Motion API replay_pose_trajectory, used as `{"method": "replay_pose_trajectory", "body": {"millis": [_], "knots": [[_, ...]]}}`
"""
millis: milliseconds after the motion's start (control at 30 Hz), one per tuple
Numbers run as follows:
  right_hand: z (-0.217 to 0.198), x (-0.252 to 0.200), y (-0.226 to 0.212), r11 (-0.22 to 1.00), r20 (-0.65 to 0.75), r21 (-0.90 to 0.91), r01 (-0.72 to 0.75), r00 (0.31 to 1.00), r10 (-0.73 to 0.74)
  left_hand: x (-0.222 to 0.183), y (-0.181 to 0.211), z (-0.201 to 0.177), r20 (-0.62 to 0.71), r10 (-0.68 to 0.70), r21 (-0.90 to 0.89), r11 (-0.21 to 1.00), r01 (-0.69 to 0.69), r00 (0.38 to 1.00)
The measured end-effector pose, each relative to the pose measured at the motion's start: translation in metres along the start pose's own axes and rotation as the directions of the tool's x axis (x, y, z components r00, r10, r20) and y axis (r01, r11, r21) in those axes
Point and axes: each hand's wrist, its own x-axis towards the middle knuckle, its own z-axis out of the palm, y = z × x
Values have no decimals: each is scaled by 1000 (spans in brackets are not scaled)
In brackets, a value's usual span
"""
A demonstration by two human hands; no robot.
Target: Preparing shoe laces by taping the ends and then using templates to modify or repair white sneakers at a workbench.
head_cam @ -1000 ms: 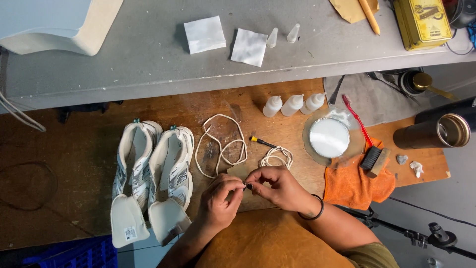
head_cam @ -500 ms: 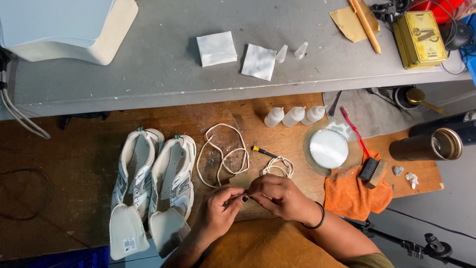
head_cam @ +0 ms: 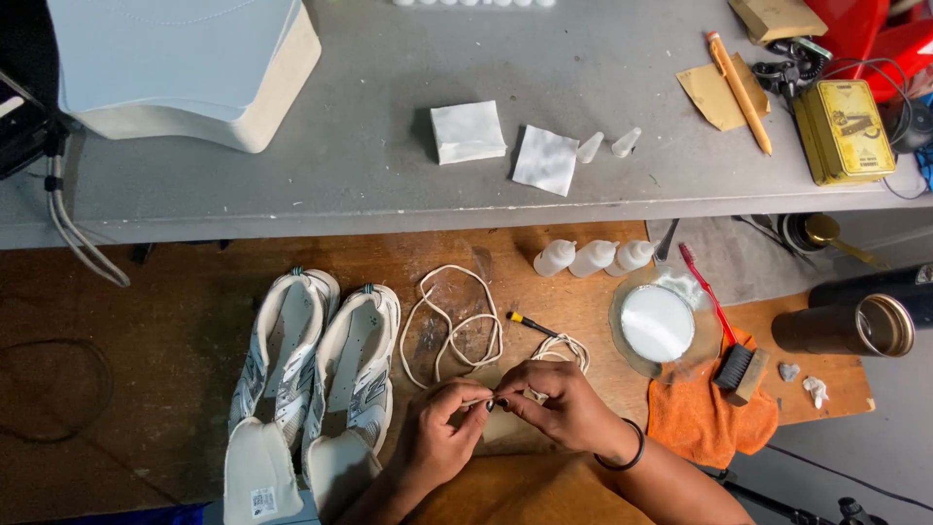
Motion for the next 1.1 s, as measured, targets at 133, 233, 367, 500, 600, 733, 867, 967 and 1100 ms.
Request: {"method": "replay_pose_trajectory", "body": {"millis": [133,233,367,500,600,733,867,967,1100], "knots": [[0,1,-1,999,23,-4,43,999,-43,-4,-5,-6,92,-103,-30,994,106,990],[0,5,-1,996,35,-10,92,995,-92,-2,-4,-10,130,-95,-91,990,108,987],[1,6,-1,997,47,26,75,996,-76,-3,-12,-8,101,-70,-12,997,71,992],[0,1,7,993,43,77,-85,996,82,-1,-11,-6,59,-21,48,999,18,998],[-1,1,6,982,21,39,-182,983,182,6,-2,-6,44,86,73,993,-89,995],[-2,3,7,998,-16,-13,-56,998,56,6,-2,-3,24,128,171,977,-130,992],[-6,-2,9,998,6,-39,47,999,-47,-2,-8,2,61,-50,93,995,44,997],[-10,-6,7,993,7,6,118,993,-118,-9,-16,5,110,-217,16,976,216,970],[-17,-6,4,974,27,56,219,975,-221,-10,-24,10,168,-266,-52,959,278,949]]}}
